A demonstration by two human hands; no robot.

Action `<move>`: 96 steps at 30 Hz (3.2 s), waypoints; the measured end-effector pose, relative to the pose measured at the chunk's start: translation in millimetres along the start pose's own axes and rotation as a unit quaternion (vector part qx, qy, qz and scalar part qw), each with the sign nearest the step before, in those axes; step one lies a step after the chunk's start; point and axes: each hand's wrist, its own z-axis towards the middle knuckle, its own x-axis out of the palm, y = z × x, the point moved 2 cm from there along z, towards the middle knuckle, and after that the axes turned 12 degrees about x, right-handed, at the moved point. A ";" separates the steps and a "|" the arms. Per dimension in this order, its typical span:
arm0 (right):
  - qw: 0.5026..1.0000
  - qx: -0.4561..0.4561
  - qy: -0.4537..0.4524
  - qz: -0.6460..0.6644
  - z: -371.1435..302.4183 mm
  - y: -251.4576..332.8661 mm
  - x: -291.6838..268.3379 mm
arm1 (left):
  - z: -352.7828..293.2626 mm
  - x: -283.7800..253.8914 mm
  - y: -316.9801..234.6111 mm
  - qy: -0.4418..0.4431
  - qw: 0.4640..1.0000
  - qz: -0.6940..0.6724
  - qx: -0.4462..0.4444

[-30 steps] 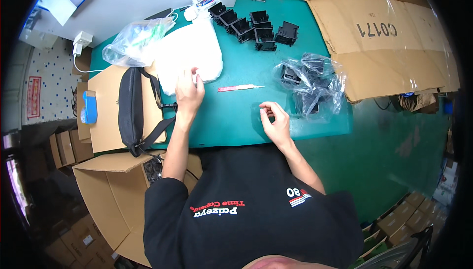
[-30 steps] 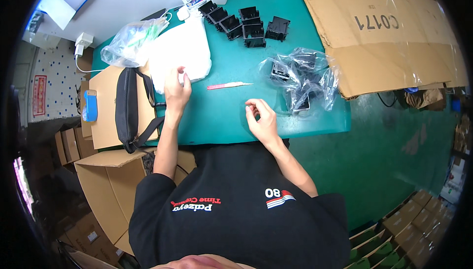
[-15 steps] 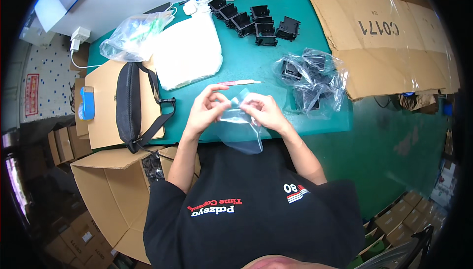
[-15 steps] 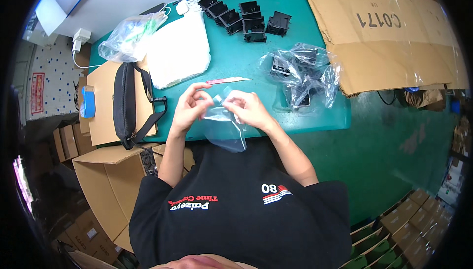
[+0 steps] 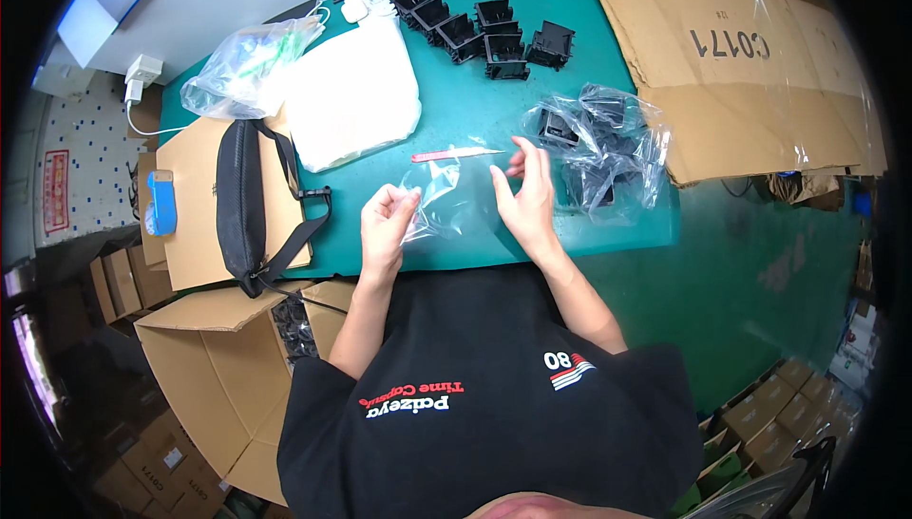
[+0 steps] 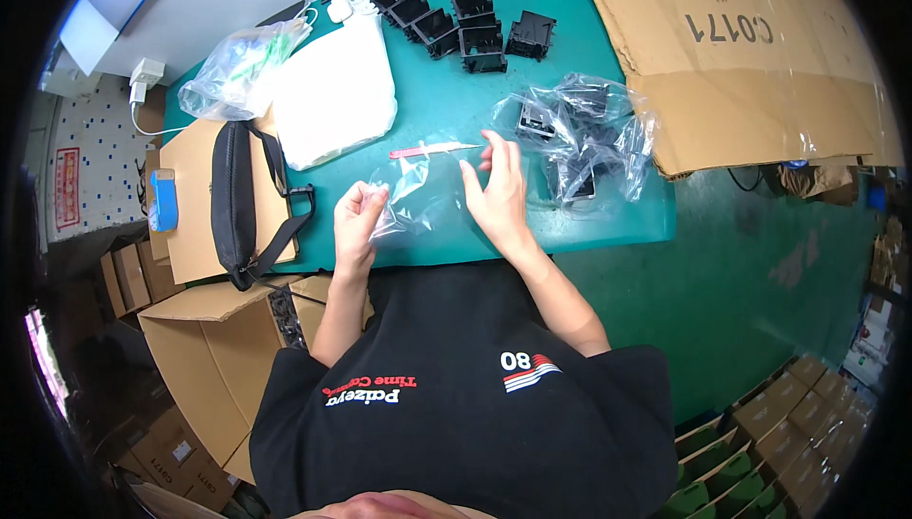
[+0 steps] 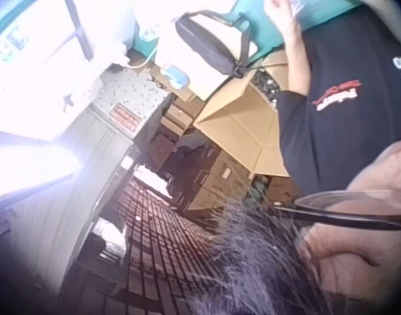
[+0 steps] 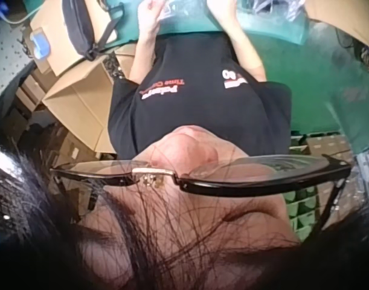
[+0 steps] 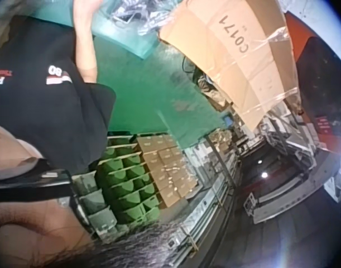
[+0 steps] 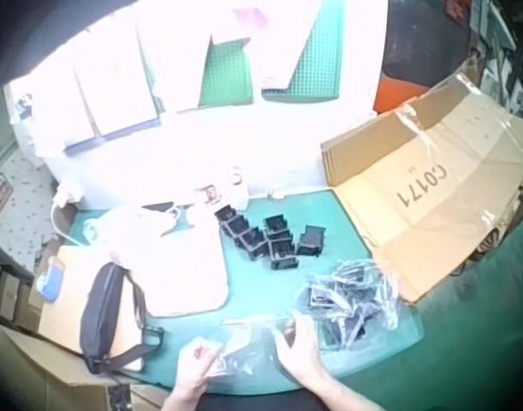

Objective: The person uses a small metal tool to scrape the interior of black plastic electronic housings. After processing several units, the person places them into clear plastic bags for packaging.

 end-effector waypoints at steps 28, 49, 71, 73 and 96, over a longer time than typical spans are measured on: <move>0.988 0.110 0.102 0.038 -7.9 -5.9 0.4 | 21.1 61.2 -18.4 0.076 0.845 0.463 0.258; 0.949 0.224 0.221 -0.018 -13.4 -27.3 -45.8 | 170.9 133.2 -21.6 0.294 0.679 0.531 0.412; 0.783 0.390 0.346 0.339 -11.9 -29.0 -19.7 | 27.1 76.3 -38.5 0.317 0.754 0.341 0.464; 0.788 0.405 0.349 0.306 -9.6 -27.4 -19.0 | 26.1 65.4 -31.4 0.311 0.787 0.343 0.409; 0.987 0.094 0.127 -0.014 -29.4 -3.2 0.0 | 33.6 87.0 8.1 0.034 0.773 0.429 0.467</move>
